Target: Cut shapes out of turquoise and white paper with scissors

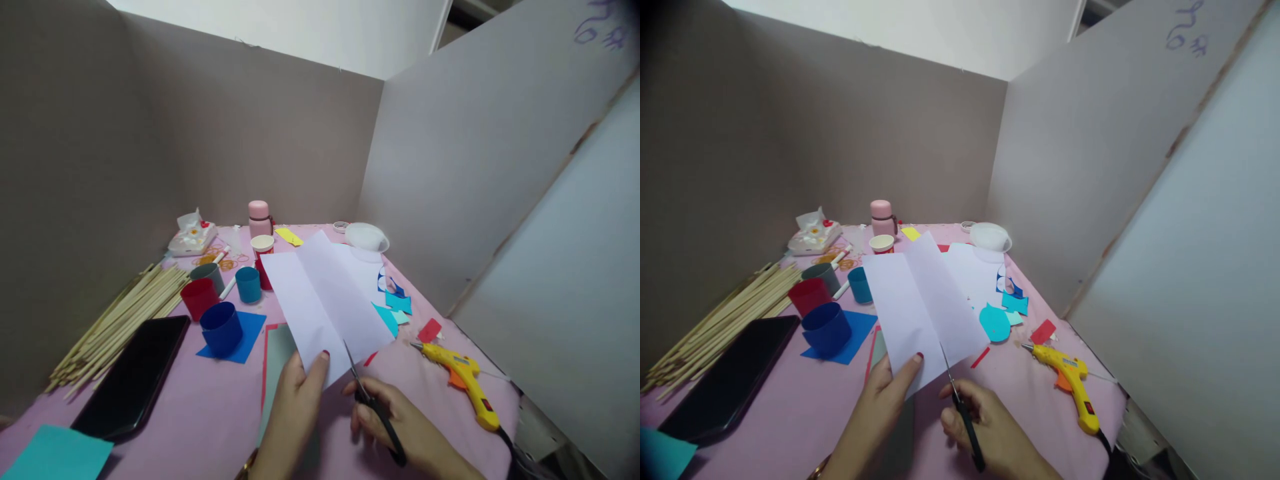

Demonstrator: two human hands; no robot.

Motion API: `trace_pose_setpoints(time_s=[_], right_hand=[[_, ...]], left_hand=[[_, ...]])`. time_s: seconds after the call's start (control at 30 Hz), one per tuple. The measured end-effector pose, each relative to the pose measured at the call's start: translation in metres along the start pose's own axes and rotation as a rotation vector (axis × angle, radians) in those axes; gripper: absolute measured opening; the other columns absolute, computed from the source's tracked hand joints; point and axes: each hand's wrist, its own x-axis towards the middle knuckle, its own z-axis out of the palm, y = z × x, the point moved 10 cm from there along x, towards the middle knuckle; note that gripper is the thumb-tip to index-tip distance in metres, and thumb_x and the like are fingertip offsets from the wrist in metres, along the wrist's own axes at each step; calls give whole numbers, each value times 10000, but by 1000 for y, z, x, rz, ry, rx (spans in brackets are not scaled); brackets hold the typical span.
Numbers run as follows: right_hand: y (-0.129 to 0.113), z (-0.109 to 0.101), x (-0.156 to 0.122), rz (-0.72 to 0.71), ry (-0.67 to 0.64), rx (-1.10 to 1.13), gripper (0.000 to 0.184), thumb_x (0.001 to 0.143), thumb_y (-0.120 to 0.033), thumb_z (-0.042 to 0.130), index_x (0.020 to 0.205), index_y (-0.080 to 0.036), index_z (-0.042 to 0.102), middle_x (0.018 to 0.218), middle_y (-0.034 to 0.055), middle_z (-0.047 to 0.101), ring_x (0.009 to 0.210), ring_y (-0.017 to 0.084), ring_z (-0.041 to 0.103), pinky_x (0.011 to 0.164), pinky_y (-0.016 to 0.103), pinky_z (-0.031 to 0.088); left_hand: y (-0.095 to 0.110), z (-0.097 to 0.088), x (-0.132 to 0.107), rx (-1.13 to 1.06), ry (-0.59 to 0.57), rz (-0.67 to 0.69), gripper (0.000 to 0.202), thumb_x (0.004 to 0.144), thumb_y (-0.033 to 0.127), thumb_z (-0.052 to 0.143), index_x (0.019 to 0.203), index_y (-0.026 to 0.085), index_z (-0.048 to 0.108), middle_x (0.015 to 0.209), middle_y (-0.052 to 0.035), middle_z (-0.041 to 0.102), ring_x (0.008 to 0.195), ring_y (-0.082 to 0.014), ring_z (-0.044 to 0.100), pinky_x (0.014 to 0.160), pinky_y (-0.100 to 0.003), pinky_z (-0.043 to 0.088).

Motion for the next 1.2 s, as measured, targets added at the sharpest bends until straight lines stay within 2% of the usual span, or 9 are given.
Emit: trace_pose_setpoints(time_s=[0.23, 0.5, 0.7, 1.2], right_hand=[[-4, -3, -3, 15, 9, -40, 617, 760, -697, 541, 1008, -132, 520, 704, 23, 566, 554, 113, 452, 508, 232, 333], [0, -4, -2, 13, 4, -5, 603, 768, -686, 547, 1012, -136, 518, 698, 17, 564, 572, 116, 469, 528, 230, 347], [-4, -1, -4, 25, -13, -31, 621, 763, -697, 539, 1007, -127, 506, 691, 6, 547, 521, 92, 412, 493, 224, 320], [0, -1, -1, 14, -11, 0, 660, 762, -699, 544, 1036, -100, 516, 700, 32, 561, 578, 116, 475, 542, 235, 362]], left_hand=[[0, 1, 0, 4, -4, -1, 425, 846, 360, 540, 1205, 133, 558, 1165, -85, 672, 1096, -253, 587, 901, -282, 450], [-1, 0, 1, 14, -6, -5, 368, 841, 362, 550, 1137, 150, 599, 1147, -82, 680, 1064, -244, 606, 886, -279, 456], [2, 1, 0, -5, -8, 19, 367, 849, 382, 530, 1132, 161, 603, 1144, -73, 684, 1069, -243, 605, 902, -297, 449], [-1, 0, 0, 7, -12, 4, 482, 845, 392, 532, 1233, 107, 534, 1169, -95, 671, 1090, -246, 591, 897, -282, 456]])
